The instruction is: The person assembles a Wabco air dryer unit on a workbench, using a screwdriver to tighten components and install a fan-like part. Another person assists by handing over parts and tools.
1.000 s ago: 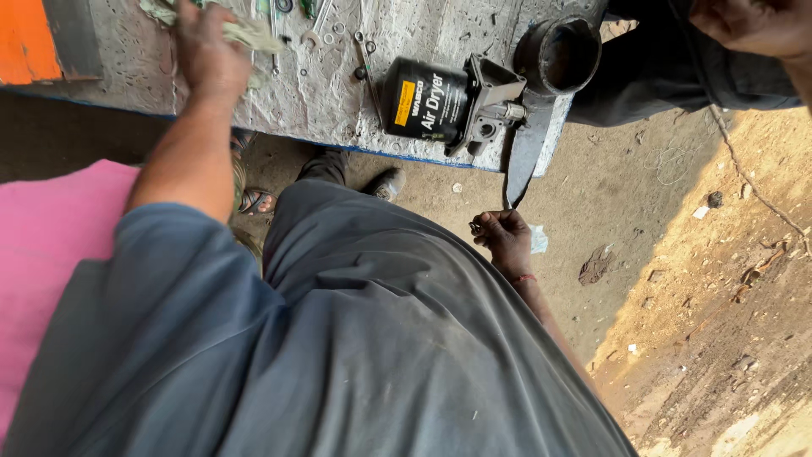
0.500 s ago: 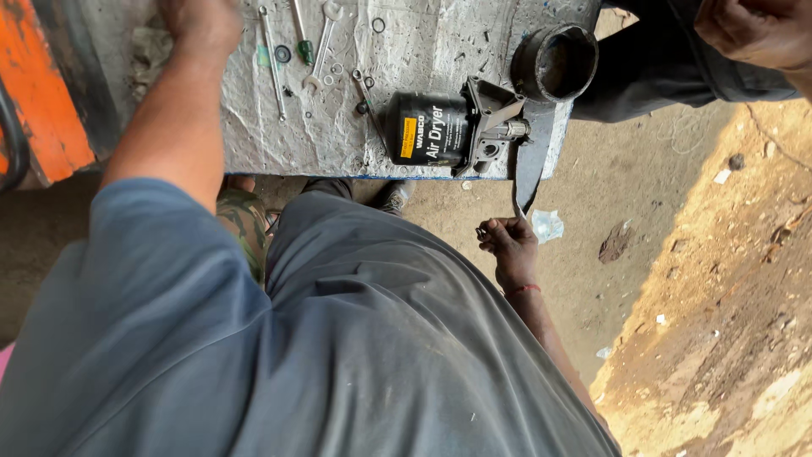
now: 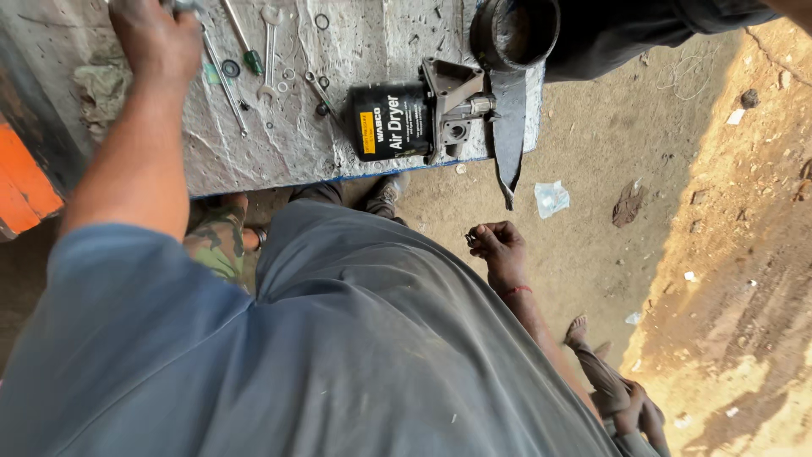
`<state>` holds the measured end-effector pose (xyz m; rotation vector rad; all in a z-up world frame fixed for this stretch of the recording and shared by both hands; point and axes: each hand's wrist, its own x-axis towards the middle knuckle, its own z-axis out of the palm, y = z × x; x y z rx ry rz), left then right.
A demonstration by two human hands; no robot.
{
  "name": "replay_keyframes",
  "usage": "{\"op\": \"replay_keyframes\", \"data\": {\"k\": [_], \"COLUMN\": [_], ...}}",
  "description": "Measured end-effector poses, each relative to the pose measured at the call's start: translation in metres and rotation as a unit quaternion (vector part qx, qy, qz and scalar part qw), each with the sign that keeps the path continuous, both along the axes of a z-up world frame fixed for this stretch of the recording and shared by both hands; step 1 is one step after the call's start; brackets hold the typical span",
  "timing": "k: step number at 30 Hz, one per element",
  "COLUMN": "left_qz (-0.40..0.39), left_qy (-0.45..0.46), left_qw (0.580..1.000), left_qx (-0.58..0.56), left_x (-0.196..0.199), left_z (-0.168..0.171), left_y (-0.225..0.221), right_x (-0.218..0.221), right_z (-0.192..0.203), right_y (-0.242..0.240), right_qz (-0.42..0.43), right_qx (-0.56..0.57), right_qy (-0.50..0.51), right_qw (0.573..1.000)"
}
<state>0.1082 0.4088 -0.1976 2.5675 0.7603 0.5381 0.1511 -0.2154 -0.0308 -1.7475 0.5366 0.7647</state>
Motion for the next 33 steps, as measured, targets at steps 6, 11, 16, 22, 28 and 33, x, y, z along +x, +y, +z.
{"op": "replay_keyframes", "data": {"k": [6,11,16,22,28,33], "left_qz": [-0.046,-0.061,0.267,0.349,0.278,0.108], "left_qy": [-0.203,-0.259,-0.256,-0.216,-0.024,0.040], "left_qw": [0.954,0.896,0.584,0.453,0.733,0.970], "left_qx": [-0.215,-0.355,-0.723,-0.792,-0.621,-0.216], "left_x": [-0.039,-0.054,-0.089,-0.125,-0.098,-0.063], "left_z": [0.073,0.083,0.068,0.025,-0.025,-0.019], "left_y": [-0.066,-0.128,-0.178,-0.185,-0.161,-0.121], "right_x": [0.048,0.078,0.080,0.057,0.046,0.039], "right_z": [0.000,0.006,0.017,0.013,0.010,0.021], "right_y": [0.022,0.012,0.013,0.027,0.047,0.055], "right_qz": [0.086,0.097,0.055,0.075,0.124,0.057], "right_qx": [0.032,0.097,0.166,0.158,0.197,0.195], "right_qy": [-0.035,-0.047,0.051,0.164,0.156,0.151], "right_qw": [0.995,0.989,0.983,0.971,0.960,0.967]}}
